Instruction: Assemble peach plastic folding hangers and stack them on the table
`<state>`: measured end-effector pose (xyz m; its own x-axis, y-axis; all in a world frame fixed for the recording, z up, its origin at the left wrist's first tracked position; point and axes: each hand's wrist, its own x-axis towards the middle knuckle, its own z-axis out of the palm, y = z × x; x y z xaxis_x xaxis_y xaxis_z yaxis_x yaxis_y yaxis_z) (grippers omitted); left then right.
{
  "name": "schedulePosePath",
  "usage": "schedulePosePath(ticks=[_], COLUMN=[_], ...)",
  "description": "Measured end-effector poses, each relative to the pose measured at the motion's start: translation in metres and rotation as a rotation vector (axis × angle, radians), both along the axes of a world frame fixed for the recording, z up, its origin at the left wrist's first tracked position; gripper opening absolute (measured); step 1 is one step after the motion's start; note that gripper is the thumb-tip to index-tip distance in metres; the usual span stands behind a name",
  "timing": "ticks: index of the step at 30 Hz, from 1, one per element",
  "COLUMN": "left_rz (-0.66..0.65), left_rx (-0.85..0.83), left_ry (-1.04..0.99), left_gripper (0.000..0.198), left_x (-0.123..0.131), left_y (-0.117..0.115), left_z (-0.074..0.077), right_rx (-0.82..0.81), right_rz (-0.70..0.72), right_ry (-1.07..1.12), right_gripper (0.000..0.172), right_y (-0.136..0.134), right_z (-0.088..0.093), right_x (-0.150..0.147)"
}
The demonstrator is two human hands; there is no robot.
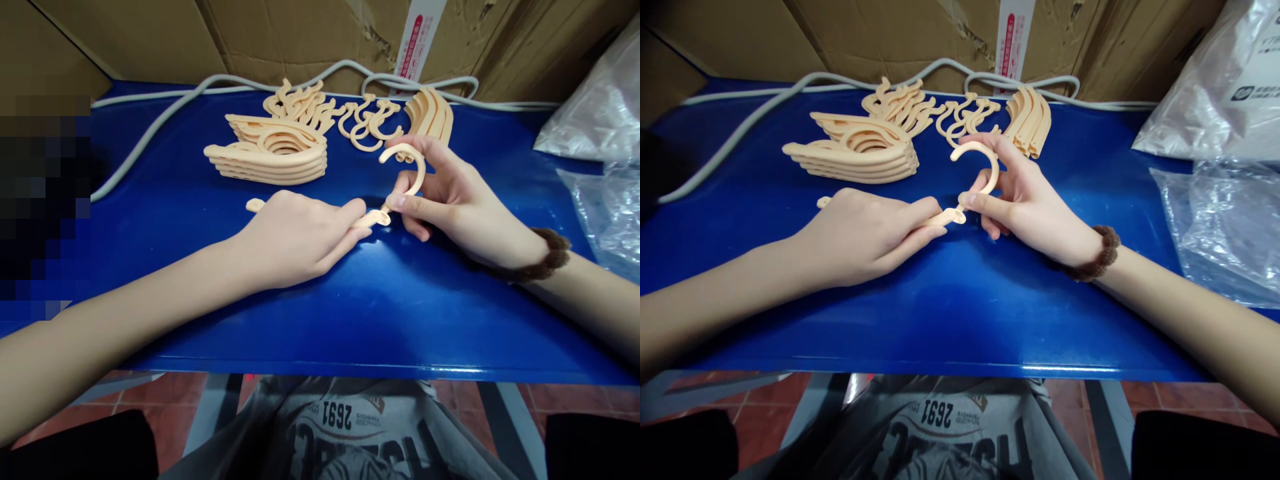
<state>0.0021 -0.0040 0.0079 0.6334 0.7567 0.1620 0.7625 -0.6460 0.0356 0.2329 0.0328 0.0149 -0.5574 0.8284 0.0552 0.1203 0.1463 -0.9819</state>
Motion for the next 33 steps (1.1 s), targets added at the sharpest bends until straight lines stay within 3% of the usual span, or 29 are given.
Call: schedulePosePath(ticks=[3,7,10,13,15,18,20,23,28,33], left_rz=[0.072,0.049,0.068,0.113,0.142,0.130,0.105,0.096,0.122,0.129], left_rx=[-0.311,-0.777,-0.998,-1.128,-1.177,-1.157,-1.072,-1.002,-1.142,-1.161], left_ry=[-0.187,-0.606,-0.762,-0.847,-0.890,-0.894,-0.863,-0.872,-1.002,-1.036], left_gripper=[0.032,0.022,0.013,0.009,0.011,0.014,0.013,0.013,0.007,0.010], left_x=[0.006,0.013,0.016,0.020,0.022,0.024,0.024,0.022,0.019,0.018], left_y=[-0.001,0.001,0.006,0.010,0.011,0.011,0.011,0.012,0.014,0.015], left_z=[0.010,0.014,0.013,0.016,0.019,0.021,0.020,0.017,0.009,0.004], right_rx=[0.057,0.130,0.212,0.338,0.403,0.434,0.416,0.302,0.246,0.206], right_rz=[0.009,0.041,0.011,-0.143,-0.311,-0.531,-0.656,-0.706,-0.690,-0.728], right_ry=[-0.029,-0.097,-0.158,-0.237,-0.250,-0.284,-0.372,-0.559,-0.639,-0.688], right_gripper=[0.053,0.052,0.050,0.046,0.043,0.018,0.019,0.018,0.026,0.037], right_y=[0.001,-0.001,-0.002,0.003,0.011,0.032,0.047,0.067,0.085,0.097], right_z=[0.002,0.005,0.008,0.018,0.028,0.042,0.046,0.044,0.030,0.019], right_x=[0.002,0.005,0.006,0.010,0.015,0.028,0.038,0.048,0.050,0.049])
